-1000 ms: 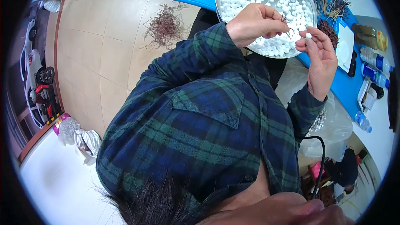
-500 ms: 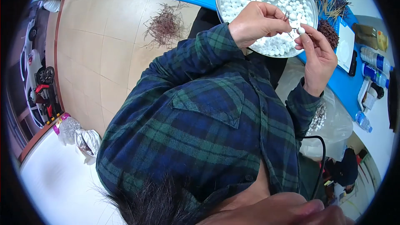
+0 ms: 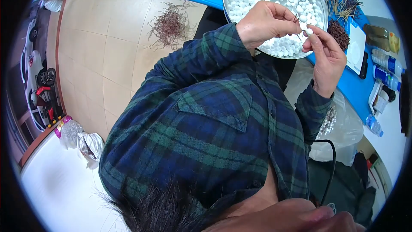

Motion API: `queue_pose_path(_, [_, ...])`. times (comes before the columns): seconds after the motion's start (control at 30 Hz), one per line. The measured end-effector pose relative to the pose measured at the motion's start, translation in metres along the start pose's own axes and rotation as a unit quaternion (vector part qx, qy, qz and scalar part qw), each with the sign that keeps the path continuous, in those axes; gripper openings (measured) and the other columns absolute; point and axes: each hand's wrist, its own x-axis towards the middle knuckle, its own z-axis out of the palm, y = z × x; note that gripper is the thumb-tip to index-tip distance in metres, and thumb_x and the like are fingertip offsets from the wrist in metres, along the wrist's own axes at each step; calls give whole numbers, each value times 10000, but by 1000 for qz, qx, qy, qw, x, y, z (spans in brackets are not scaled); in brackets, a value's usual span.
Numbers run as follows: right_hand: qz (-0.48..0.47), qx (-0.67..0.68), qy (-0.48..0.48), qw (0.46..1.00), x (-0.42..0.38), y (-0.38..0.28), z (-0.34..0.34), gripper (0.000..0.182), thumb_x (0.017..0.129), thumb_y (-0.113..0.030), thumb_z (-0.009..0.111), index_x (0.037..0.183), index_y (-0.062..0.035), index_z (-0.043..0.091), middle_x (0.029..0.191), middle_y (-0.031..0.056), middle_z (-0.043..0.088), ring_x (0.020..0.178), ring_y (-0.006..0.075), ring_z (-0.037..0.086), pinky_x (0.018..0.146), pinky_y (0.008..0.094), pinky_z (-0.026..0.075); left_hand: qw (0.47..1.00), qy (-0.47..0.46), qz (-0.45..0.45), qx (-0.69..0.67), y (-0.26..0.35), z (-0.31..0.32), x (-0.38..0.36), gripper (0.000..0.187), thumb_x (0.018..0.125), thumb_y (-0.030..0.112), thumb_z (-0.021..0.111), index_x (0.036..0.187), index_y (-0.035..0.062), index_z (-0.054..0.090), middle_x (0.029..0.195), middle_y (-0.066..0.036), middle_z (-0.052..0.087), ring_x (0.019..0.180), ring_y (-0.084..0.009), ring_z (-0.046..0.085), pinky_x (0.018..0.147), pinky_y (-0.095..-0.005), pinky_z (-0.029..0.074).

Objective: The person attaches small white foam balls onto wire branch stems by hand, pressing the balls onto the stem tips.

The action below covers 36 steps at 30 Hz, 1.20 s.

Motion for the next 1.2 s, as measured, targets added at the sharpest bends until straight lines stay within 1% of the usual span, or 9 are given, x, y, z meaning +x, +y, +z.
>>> queue_pose_path(0.23, [9, 35, -4, 999, 1, 7, -1, 222, 853, -8, 604, 1059, 75, 609, 814, 110, 627, 663, 133, 569, 617, 214, 492, 1000, -8, 15, 4, -1, -1, 1, 96, 761, 12, 693, 824, -26, 632, 751, -83, 629, 568, -88, 513, 467, -177, 366])
queue_pose_path(0.43, [16, 30, -14, 999, 4, 7, -1, 221, 864, -18, 591, 1066, 71, 607, 813, 106, 629, 663, 130, 569, 612, 214, 489, 1000, -14, 20, 7, -5, -5, 2, 90, 777, 20, 678, 840, -29, 635, 732, -75, 624, 560, -86, 507, 472, -175, 366])
queue_pose_path(0.6, [58, 24, -2, 998, 16, 3, -12, 212, 861, -29, 590, 1049, 65, 618, 813, 92, 633, 657, 117, 565, 606, 196, 474, 999, -30, 30, 1, -2, -13, 4, 109, 809, 57, 659, 871, -29, 633, 735, -72, 618, 557, -85, 502, 473, -171, 367])
queue_pose_path(0.67, [78, -108, -7, 991, 24, 15, -24, 195, 842, -29, 603, 1019, 48, 628, 800, 81, 632, 638, 119, 555, 590, 205, 458, 999, -15, 29, 15, 4, -18, 4, 124, 825, 77, 648, 889, -27, 629, 748, -74, 616, 566, -85, 505, 483, -168, 372])
queue_pose_path(0.73, [98, -237, -11, 966, 33, 29, -30, 179, 823, -29, 615, 989, 31, 639, 787, 71, 631, 619, 121, 546, 574, 214, 443, 999, 2, 27, 28, 7, -23, 6, 140, 841, 98, 638, 907, -25, 624, 761, -75, 614, 575, -85, 507, 493, -164, 377])
queue_pose_path(0.77, [99, -237, -12, 966, 35, 34, -28, 179, 823, -29, 615, 989, 31, 639, 787, 71, 631, 619, 121, 546, 574, 214, 443, 999, 2, 26, 28, 7, -25, 6, 140, 841, 98, 638, 907, -25, 624, 761, -75, 614, 575, -85, 507, 493, -164, 377])
queue_pose_path(0.9, [-19, -380, -125, 916, 45, 50, -16, 128, 778, -24, 636, 902, 6, 631, 746, 67, 614, 591, 147, 520, 550, 256, 410, 999, -25, 17, 17, 6, -28, 6, 158, 858, 109, 622, 939, -26, 613, 792, -82, 613, 598, -92, 516, 531, -156, 397])
queue_pose_path(1.1, [-68, -382, -149, 910, 59, 60, -1, 109, 766, -27, 635, 869, -5, 606, 718, 76, 595, 586, 172, 501, 545, 290, 395, 999, -36, 8, 2, 4, -35, 8, 167, 863, 109, 621, 952, -31, 603, 799, -91, 614, 624, -107, 539, 572, -170, 435])
queue_pose_path(1.2, [-140, -410, -159, 887, 66, 72, 3, 103, 770, -25, 630, 867, -7, 602, 737, 83, 597, 591, 176, 499, 541, 291, 390, 998, -50, 10, -20, 2, -37, 9, 183, 855, 104, 637, 966, -35, 593, 798, -102, 618, 636, -126, 567, 587, -195, 464])
